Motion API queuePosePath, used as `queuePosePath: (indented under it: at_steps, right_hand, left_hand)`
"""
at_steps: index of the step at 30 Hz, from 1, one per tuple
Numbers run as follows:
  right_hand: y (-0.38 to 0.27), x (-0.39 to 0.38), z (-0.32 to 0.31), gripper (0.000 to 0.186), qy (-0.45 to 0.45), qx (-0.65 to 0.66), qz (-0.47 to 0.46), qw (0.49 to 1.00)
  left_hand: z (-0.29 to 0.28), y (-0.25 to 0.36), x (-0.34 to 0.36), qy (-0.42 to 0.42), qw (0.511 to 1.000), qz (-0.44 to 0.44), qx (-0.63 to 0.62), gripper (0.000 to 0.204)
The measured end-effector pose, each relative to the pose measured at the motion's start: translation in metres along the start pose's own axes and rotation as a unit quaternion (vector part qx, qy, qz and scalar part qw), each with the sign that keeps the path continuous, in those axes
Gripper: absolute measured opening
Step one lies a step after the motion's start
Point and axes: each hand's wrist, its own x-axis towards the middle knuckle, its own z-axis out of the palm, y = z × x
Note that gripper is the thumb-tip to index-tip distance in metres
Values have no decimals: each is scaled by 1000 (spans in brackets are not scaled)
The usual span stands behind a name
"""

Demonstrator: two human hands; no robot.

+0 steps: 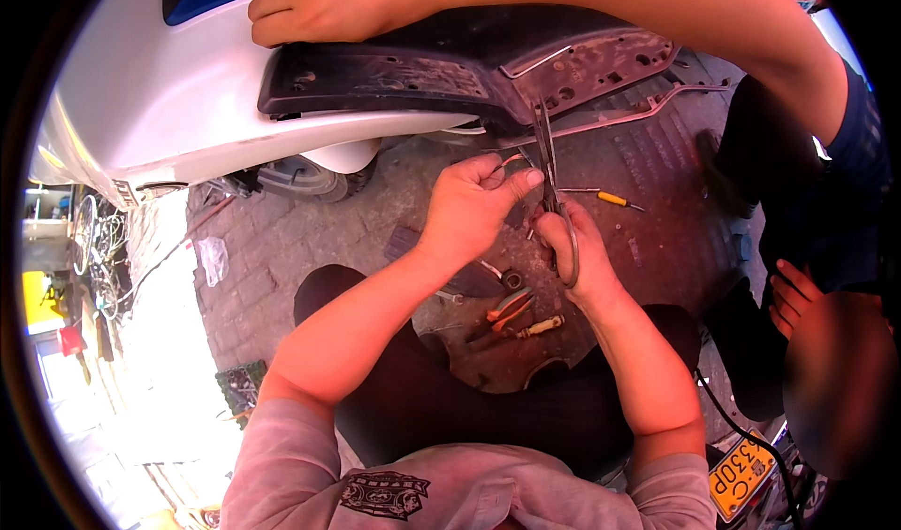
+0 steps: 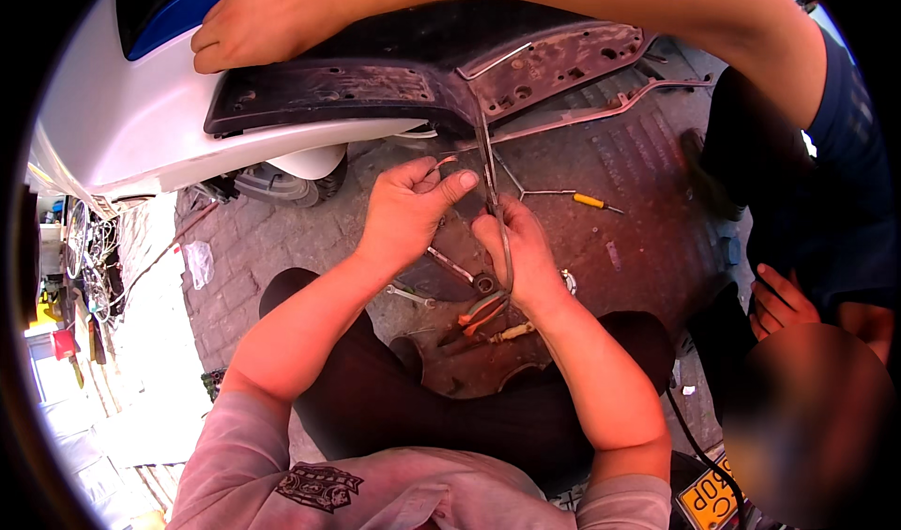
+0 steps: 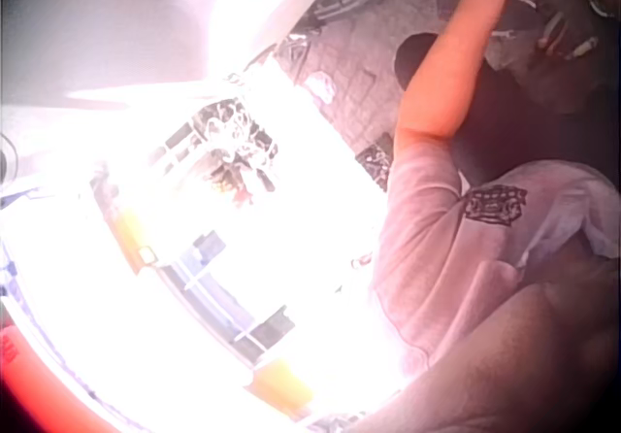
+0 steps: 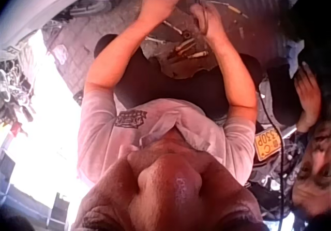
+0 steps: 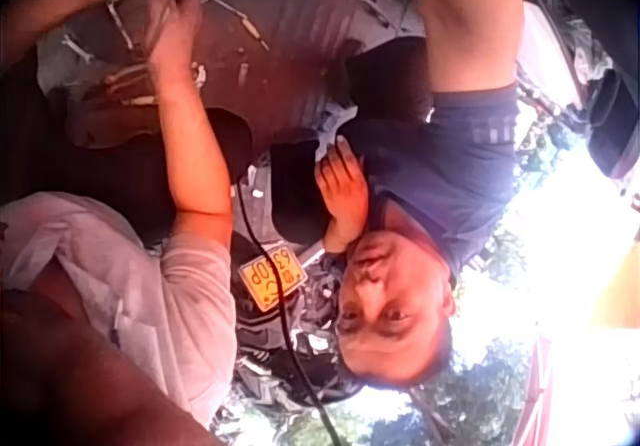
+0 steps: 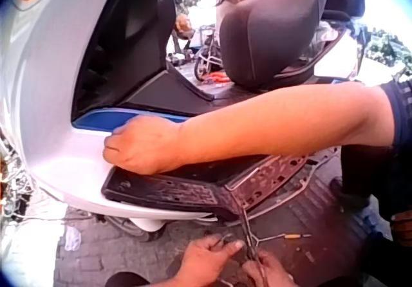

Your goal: The person works on the electrical wires behind a motorcycle panel, using their hands and a screwdriver to manage the wiring and reattach a component.

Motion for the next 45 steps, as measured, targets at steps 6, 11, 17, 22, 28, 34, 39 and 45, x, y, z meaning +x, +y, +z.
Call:
queuePosePath:
  at_steps: [6,11,17,22,28,34,39,45]
  right_hand:
    - [7,34,-42,39,86,-449,-54,888]
    - [19,50,-58,51,3,-676,95,730]
    - [103,81,-67,49,-35,-748,139,648]
    - [27,52,-9,31,52,-623,-135,769]
    - [-31,24,31,46,106,-389,-452,795]
    - [-31,30,20,34,35,-481,-578,658]
    - [-36,29,23,26,5,-491,-563,665]
    - [-30,30,11,18,-2,-508,-543,669]
  left_hand:
    - [-12,-19,13,-18,993,-48,-107,23]
    - [-30,2,3,-30,973,-101,-207,25]
    - [-38,14,2,-74,981,-53,-170,26]
    - [-62,21,-2,-108,968,-137,-178,21]
    - [-76,16,-3,-194,962,-151,-118,23]
    - [-78,13,-6,-258,951,-154,-71,26]
    - [-75,18,-16,-224,964,-135,-56,21]
    - [-66,1,-11,-160,985,-35,48,12]
